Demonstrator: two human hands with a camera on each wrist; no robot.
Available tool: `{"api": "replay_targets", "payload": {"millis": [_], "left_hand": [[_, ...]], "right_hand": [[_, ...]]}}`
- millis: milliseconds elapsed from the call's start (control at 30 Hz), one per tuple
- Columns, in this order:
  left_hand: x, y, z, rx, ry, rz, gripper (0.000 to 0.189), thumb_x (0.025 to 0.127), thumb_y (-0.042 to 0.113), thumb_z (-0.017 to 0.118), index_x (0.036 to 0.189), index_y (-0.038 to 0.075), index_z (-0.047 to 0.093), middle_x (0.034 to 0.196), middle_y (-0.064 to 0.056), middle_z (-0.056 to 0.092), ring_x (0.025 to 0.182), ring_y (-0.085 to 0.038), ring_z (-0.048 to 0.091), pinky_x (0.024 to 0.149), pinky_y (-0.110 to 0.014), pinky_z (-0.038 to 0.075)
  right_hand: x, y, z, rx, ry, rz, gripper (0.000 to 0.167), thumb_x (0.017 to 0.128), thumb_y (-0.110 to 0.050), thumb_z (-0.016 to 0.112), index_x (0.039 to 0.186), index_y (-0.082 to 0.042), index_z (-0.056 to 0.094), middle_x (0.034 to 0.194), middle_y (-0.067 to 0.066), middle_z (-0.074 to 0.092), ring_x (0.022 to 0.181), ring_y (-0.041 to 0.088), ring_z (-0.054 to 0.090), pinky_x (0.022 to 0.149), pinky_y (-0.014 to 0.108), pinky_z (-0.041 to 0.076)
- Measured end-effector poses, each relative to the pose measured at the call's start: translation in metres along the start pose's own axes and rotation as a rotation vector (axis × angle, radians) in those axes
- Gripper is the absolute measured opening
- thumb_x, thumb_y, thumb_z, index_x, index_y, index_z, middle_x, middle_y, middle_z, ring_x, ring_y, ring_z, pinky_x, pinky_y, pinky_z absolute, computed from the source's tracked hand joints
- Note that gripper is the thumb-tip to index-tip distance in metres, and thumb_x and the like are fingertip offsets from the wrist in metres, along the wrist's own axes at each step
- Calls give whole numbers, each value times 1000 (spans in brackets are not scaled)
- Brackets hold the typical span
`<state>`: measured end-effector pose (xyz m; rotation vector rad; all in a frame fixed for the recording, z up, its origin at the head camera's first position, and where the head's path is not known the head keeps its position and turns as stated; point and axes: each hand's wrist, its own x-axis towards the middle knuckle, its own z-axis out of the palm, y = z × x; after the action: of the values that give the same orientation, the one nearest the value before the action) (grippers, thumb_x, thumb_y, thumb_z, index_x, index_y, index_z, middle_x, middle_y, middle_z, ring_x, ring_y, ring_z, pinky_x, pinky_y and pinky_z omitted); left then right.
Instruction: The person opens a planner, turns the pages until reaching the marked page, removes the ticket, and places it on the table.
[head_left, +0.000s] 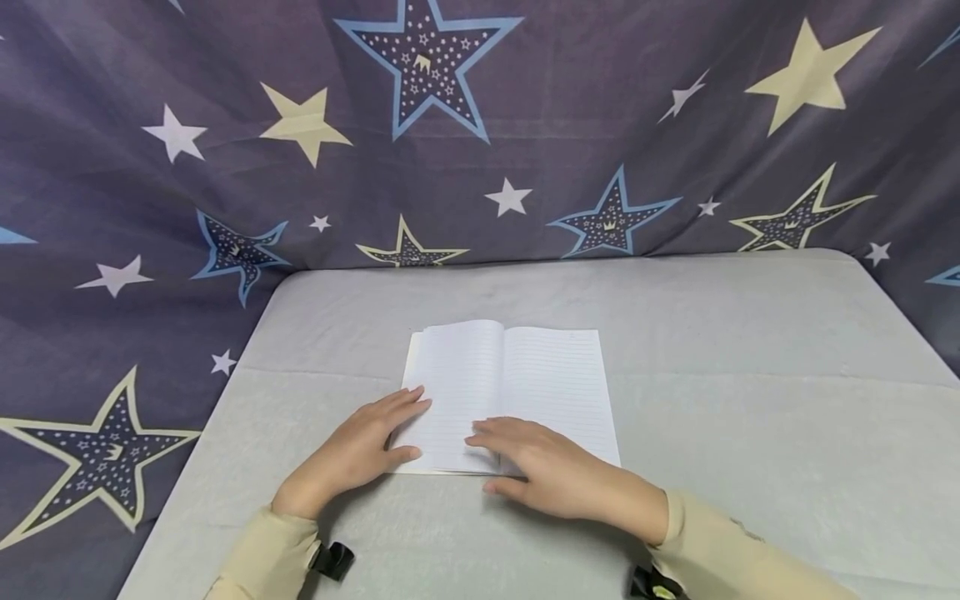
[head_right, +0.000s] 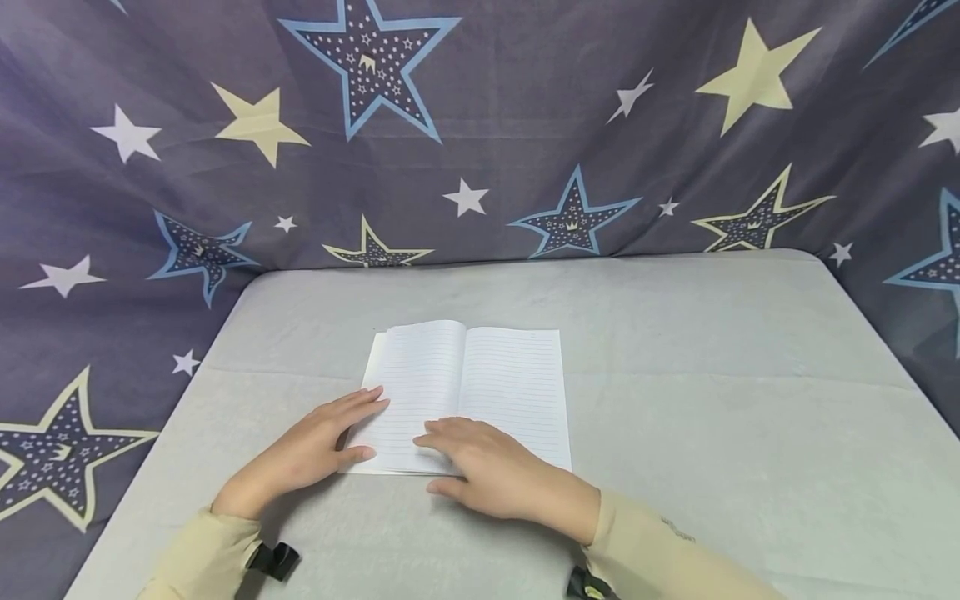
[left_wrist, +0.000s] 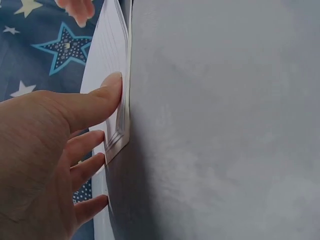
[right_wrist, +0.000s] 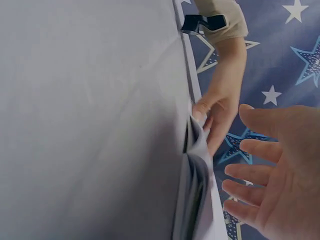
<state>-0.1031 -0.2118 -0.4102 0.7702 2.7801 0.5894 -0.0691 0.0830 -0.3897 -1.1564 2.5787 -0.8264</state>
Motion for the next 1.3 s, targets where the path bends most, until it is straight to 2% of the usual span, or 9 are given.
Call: {"api": "replay_targets", "payload": {"millis": [300, 467, 700, 1033, 1300], "left_hand": [[0, 1, -1, -7, -13, -13, 66, 89, 27, 75, 147, 10, 49, 157, -9, 37, 143, -35, 33, 112, -59, 29], [0, 0, -1, -9, -15, -8, 66, 89, 26, 75, 147, 9, 49, 156, -10, 37, 143, -35, 33, 112, -59, 29], [-2, -1, 0, -1, -3, -3, 66, 89, 26, 75, 146, 8, 49, 156, -11, 38, 143, -35, 33, 111, -59, 30], [-6, -3, 1, -24, -5, -20, 66, 89, 27, 75, 147, 9, 48, 157, -10, 37, 143, -35, 32, 112, -59, 29], [-6, -5, 1, -26, -5, -16, 66, 89, 27, 75, 147, 9, 49, 156, -10, 37, 143, -35, 33, 112, -60, 29]], "right_hand": [[-27, 11, -15, -44, 97, 10, 49, 95, -30, 68, 140, -14, 56, 147, 6, 51, 140, 27, 40, 113, 50, 34], [-41, 25, -18, -69, 137, 36, 51, 92, -28, 72, 139, -13, 57, 147, 7, 51, 140, 29, 40, 113, 50, 34], [-57, 47, -22, -107, 169, 27, 55, 86, -24, 78, 136, -9, 59, 144, 14, 52, 136, 36, 43, 109, 56, 36], [-79, 78, -35, -154, 84, 154, 74, 73, -25, 88, 138, -8, 57, 150, 23, 41, 139, 45, 34, 107, 63, 34], [-82, 87, -36, -143, 118, 159, 72, 71, -35, 87, 134, -9, 63, 151, 21, 42, 137, 45, 36, 105, 63, 36]]}}
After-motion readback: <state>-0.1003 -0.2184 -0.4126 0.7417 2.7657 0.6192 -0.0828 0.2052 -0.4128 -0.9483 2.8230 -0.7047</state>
